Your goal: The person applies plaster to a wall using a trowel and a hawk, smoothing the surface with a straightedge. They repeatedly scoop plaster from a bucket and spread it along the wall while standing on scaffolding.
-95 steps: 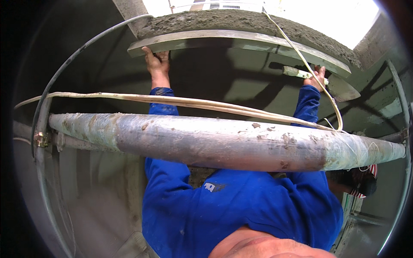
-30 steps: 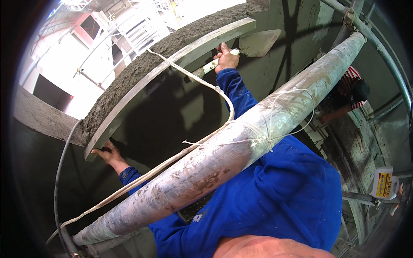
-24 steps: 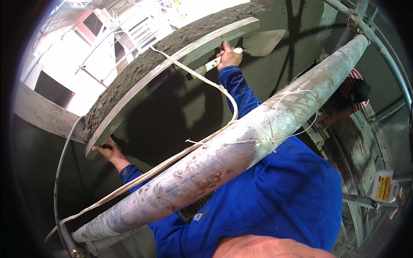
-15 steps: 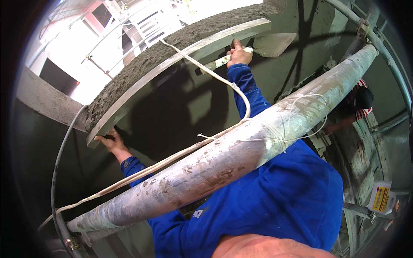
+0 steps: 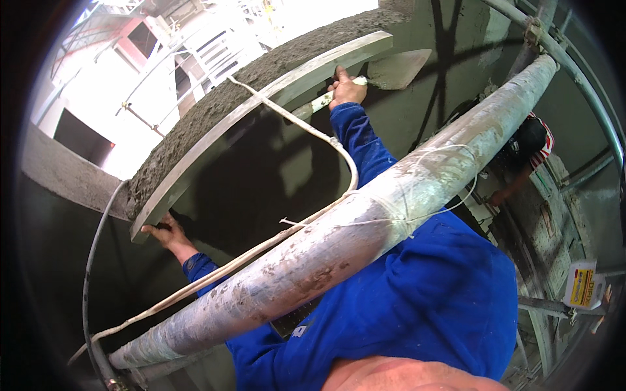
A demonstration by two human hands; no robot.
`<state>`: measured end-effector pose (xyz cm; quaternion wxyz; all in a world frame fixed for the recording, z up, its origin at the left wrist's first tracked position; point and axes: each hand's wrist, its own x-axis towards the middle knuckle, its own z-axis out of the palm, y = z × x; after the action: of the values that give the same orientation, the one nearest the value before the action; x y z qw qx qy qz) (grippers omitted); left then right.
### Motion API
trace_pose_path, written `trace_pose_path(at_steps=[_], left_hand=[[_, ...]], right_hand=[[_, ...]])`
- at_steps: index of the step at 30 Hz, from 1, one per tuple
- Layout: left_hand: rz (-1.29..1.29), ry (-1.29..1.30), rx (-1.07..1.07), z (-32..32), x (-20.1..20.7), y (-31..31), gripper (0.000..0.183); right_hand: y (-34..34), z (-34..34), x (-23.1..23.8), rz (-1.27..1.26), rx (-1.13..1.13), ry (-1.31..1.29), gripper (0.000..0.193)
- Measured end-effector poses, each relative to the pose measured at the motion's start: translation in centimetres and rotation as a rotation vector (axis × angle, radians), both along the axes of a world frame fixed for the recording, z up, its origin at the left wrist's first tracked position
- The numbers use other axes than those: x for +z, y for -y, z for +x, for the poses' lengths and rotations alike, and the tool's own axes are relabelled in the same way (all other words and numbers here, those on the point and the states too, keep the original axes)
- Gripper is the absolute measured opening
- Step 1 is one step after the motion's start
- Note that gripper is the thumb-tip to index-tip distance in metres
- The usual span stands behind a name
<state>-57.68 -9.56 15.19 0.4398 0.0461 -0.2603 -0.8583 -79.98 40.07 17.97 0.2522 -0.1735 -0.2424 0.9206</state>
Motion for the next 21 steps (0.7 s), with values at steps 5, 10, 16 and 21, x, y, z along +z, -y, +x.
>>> trace_pose_path(at_steps=[5,10,16,21], left_hand=[[0.008,0.124,0.114,0.3,0.3,-0.7,0.079],[-0.015,0.11,0.111,-0.1,0.1,-0.3,0.079],[-0.097,0.143,0.083,-0.1,-0.8,1.3,0.079],[-0.11,0.209,0.129,0.2,-0.5,0.1,0.081]], right_hand=[[0.0,0.3,0.4,0.014,-0.005,-0.007,0.042],[-0.1,0.3,0.5,0.026,-0.001,0.04,0.043],[0.0,0.1,0.2,0.019,-0.013,0.01,0.034],[-0.2,-0.2,-0.2,-0.036,0.032,-0.011,0.047]])
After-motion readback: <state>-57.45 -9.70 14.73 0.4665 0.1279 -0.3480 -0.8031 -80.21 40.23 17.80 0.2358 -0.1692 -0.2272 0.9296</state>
